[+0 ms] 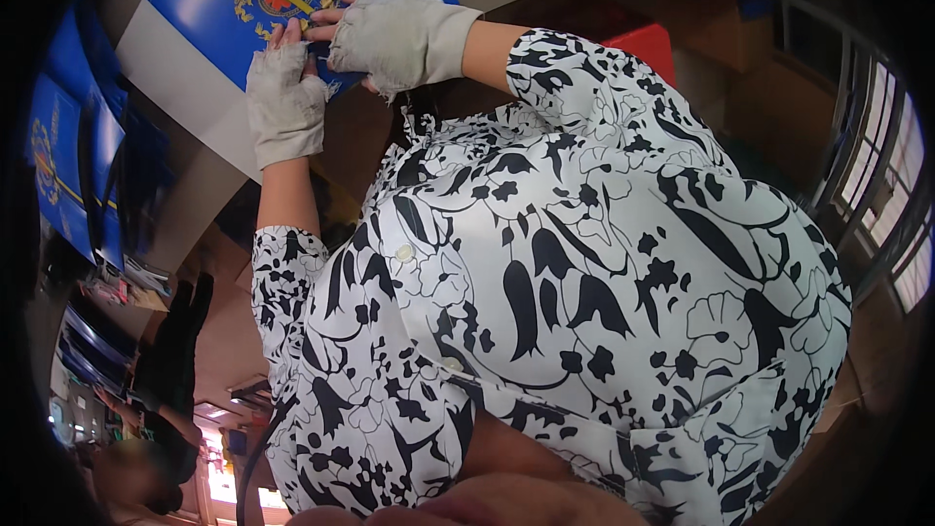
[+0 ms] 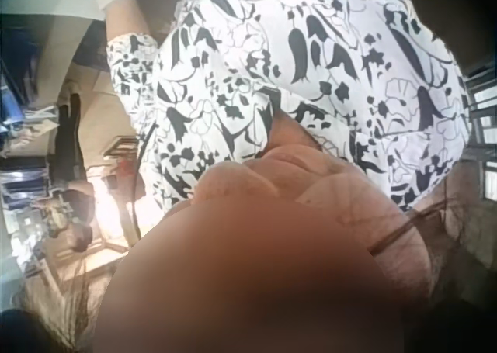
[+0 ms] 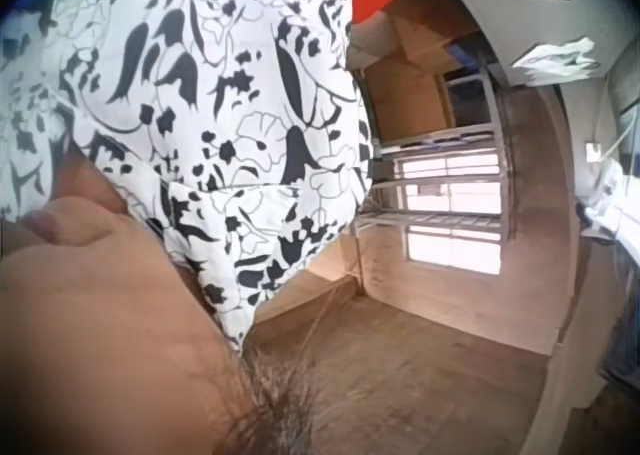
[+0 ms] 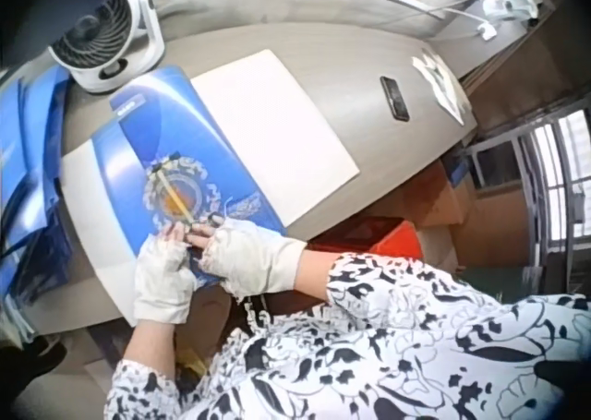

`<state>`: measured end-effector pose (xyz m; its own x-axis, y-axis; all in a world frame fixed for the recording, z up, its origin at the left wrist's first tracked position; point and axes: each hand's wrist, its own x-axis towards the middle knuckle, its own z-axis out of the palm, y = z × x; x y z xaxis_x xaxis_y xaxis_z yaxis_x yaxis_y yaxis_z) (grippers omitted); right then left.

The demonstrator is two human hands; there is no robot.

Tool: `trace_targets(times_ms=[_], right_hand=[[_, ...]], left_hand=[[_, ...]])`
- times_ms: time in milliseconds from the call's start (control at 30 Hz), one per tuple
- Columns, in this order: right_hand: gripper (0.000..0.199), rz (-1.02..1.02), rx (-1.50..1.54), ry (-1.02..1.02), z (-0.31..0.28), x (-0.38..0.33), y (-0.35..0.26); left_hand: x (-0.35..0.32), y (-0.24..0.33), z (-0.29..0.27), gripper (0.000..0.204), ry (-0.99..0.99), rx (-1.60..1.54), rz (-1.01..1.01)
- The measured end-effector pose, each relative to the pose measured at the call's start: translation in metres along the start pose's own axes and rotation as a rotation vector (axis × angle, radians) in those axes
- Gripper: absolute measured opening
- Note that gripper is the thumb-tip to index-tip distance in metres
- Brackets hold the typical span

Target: Folding and assembling printed paper materials into folders or packaging.

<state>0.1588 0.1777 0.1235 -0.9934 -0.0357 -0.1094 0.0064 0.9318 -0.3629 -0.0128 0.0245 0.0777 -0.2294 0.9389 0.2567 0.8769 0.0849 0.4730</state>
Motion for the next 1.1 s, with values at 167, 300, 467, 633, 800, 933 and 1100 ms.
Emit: trace_targets(times_ms=[167,300,467,633,800,933,1100], right_hand=[[0.047,-0.065,0.04,0.01,0.005,0.007,0.008],[0.047,-0.136,0.037,0.029,-0.003,0.012,0.009],[0.051,-0.189,0.069,0.098,-0.003,0.013,0.011],[0.054,-0.2,0.046,0.037,-0.015,0.014,0.007],[0.054,-0.202,0.048,0.018,-0.015,0.013,0.01],[0.05,-0.206,0.093,0.044,-0.015,0.008,0.007],[0.054,-0.184,0.049,-0.031,0.004,0.0,-0.004]], left_hand=[[0.002,0.008,-0.005,0.055,0.065,0.053,0.02],[0.002,0.006,-0.012,0.058,0.047,0.078,0.024],[-0.002,0.012,-0.017,0.071,-0.012,0.093,0.002],[-0.004,0.011,-0.017,0.076,0.004,0.09,0.029],[-0.001,0.016,-0.021,0.07,-0.015,0.061,0.005],[0.001,0.021,-0.025,0.071,-0.039,0.056,0.006],[-0.015,0.022,-0.022,0.074,0.058,0.064,0.013]])
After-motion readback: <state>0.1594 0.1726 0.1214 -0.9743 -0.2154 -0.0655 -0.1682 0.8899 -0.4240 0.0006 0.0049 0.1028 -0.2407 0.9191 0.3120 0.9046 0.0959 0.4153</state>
